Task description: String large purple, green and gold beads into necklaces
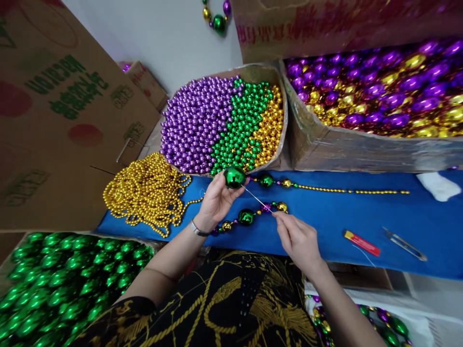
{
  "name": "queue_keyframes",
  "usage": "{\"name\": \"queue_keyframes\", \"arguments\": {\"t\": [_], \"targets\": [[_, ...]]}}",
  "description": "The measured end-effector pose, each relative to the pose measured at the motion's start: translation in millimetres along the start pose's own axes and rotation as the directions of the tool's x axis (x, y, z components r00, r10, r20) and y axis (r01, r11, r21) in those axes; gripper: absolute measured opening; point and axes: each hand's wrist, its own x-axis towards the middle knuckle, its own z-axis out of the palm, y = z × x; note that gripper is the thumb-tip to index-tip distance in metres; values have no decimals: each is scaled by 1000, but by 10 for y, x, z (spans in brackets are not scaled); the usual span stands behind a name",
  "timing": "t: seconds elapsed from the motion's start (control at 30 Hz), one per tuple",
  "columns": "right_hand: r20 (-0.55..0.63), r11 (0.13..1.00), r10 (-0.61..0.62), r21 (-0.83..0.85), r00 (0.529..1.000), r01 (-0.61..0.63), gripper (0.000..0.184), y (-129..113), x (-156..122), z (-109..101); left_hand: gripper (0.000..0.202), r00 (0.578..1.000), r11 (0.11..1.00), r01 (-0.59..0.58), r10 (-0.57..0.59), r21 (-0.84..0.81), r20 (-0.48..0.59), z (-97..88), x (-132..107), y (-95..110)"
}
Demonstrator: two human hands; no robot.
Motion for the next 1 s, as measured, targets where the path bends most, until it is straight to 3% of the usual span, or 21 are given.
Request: {"name": "queue_keyframes", "arguments": {"t": [0.17, 0.43, 0.53, 0.6, 0.67, 0.7, 0.73, 0.8, 0.87, 0.93, 1.0], "targets": [[-50, 999, 5, -31, 999, -7, 19, -15, 23, 58, 44, 994, 990, -86, 79, 109, 72, 66, -84, -120], [-52, 998, 64, 29, 997, -62, 17, -27, 42, 122, 44, 988, 986, -83, 62, 146, 141, 56, -138, -330], [-57, 996, 90, 35, 994, -88, 14, -10, 54, 114, 44, 952, 956, -152, 74, 252, 296, 61, -135, -279], [-60, 989, 142, 38, 988, -140, 14, 16, 54, 76, 43, 920, 897, -271, 135, 348, 368, 101, -27, -134], [-74, 983, 185, 24, 980, -184, 15, 53, 47, 31, 37, 878, 728, -457, 278, 511, 389, 177, 218, 56], [-81, 980, 199, 15, 977, -198, 16, 71, 41, 14, 33, 841, 568, -541, 349, 620, 413, 228, 390, 143], [-84, 978, 209, 7, 974, -209, 17, 87, 35, 1, 29, 794, 349, -600, 373, 720, 480, 287, 586, 213], [-95, 977, 214, -1, 972, -215, 17, 108, 25, -8, 23, 753, -117, -588, 282, 800, 595, 415, 998, 287], [-114, 979, 201, -3, 973, -203, 16, 115, 17, -7, 21, 776, -436, -501, 156, 747, 611, 538, 1347, 278], [-130, 982, 186, -8, 974, -189, 15, 115, 10, -14, 23, 794, -568, -454, 91, 686, 601, 632, 1550, 226], [-142, 982, 182, -15, 973, -186, 14, 117, 1, -35, 24, 782, -537, -473, 111, 699, 614, 680, 1580, 176]]}}
